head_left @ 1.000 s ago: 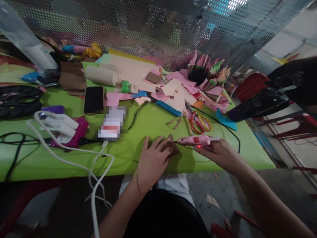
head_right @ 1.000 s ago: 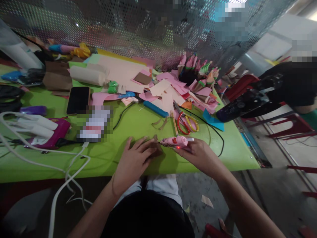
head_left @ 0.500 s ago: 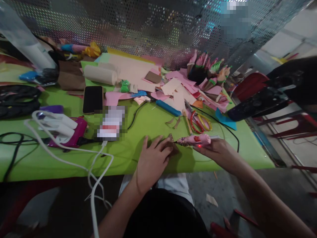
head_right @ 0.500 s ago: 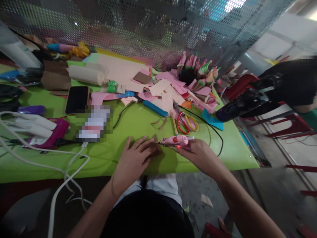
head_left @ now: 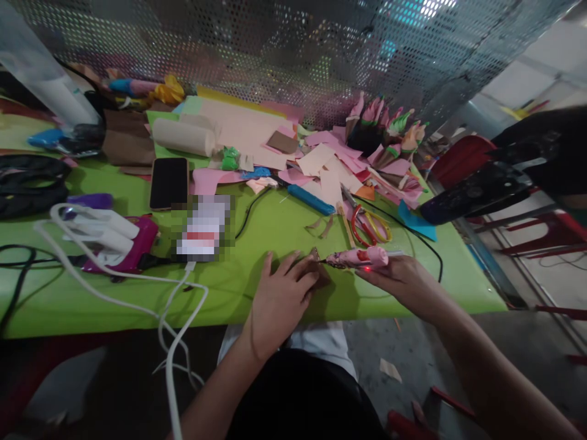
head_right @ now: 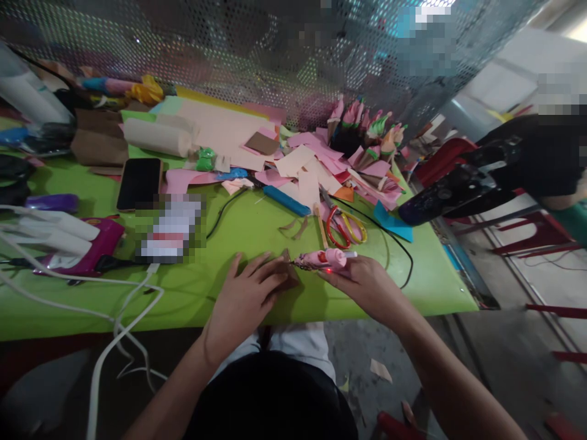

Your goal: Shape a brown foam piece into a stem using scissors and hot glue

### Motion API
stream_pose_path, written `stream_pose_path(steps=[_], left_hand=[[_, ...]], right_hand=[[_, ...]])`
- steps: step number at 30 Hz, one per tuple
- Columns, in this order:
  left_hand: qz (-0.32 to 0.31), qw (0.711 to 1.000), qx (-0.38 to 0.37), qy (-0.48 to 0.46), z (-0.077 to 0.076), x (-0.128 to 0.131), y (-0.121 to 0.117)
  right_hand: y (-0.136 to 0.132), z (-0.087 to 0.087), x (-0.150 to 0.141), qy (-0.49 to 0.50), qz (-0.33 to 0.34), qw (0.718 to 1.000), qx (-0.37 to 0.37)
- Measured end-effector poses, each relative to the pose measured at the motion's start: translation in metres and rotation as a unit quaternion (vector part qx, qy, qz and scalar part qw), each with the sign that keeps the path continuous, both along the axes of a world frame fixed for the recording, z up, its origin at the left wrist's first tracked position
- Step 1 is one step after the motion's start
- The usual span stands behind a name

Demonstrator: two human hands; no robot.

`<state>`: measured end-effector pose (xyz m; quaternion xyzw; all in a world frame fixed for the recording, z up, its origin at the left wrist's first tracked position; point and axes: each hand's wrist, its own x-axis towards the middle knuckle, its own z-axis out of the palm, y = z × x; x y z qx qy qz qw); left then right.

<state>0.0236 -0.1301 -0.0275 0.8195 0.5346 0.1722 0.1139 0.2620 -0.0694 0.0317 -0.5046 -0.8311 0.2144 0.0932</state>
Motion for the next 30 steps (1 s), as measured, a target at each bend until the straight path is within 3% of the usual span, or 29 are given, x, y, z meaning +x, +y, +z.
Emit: stream_pose_path(steps=[9, 24, 30], left_hand=[[0.001, 1.0, -0.004, -0.004, 0.0, -0.0006, 0.0], [0.0, 1.0, -0.004, -0.01, 0.0001, -0.0003, -0.0002], [0.001, 1.0, -0.004, -0.012, -0.0006, -0.0005, 0.0]], right_hand=[[-0.0007, 0.0003, 0.0018, -0.035, -0.01, 0.999, -0.015], [-0.0005, 0.0006, -0.0025, -0.055, -0.008, 0.998, 0.019], [-0.0029, 0.0055, -0.0038, -0.037, 0.01, 0.999, -0.009]])
